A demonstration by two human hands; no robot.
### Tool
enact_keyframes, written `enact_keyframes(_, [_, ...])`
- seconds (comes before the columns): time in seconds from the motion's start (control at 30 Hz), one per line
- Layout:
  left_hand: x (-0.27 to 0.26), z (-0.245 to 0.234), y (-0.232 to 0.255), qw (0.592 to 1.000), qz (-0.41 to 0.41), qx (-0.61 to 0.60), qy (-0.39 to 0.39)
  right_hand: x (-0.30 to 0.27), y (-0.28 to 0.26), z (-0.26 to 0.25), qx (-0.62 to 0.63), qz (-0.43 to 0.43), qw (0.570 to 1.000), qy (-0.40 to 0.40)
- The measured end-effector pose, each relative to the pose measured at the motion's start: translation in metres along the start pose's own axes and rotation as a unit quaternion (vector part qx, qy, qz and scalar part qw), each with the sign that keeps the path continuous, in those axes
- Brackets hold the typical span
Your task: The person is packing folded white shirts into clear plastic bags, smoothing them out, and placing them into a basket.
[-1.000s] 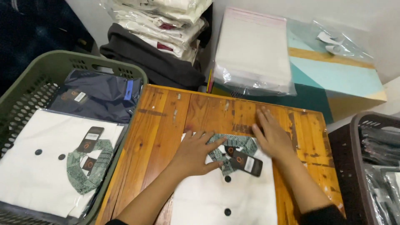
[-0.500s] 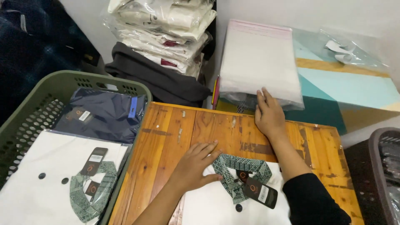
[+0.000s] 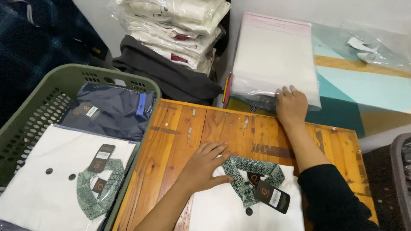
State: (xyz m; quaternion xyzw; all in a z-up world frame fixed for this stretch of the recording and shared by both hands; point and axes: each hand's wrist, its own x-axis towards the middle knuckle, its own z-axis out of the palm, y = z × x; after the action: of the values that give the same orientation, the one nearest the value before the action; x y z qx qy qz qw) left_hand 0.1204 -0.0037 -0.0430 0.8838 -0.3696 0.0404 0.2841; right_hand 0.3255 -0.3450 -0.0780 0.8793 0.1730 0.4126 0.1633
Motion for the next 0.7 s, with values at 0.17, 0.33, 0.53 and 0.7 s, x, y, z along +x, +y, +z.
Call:
enact_keyframes(0.17, [-0.001, 0.000, -0.001, 1.000, 0.002, -0.018, 0.021, -0.028, 0.003, 0.006, 0.063, -0.001, 0.998, -0.030])
enact_keyframes(0.33, [0.000, 0.002, -0.002, 1.000, -0.023, -0.019, 0.003, -0.012, 0.003, -0.017, 0.145, -0.036, 0.986, -0.079])
enact_keyframes(0.53, [0.002, -0.014, 0.009, 0.997, -0.052, -0.046, -0.017, -0.007, -0.001, -0.061, 0.172, -0.045, 0.982, -0.066])
enact_keyframes(0.7, [0.000, -0.015, 0.009, 0.995, -0.058, -0.076, 0.002, -0.030, -0.026, -0.134, 0.060, -0.134, 0.989, 0.016])
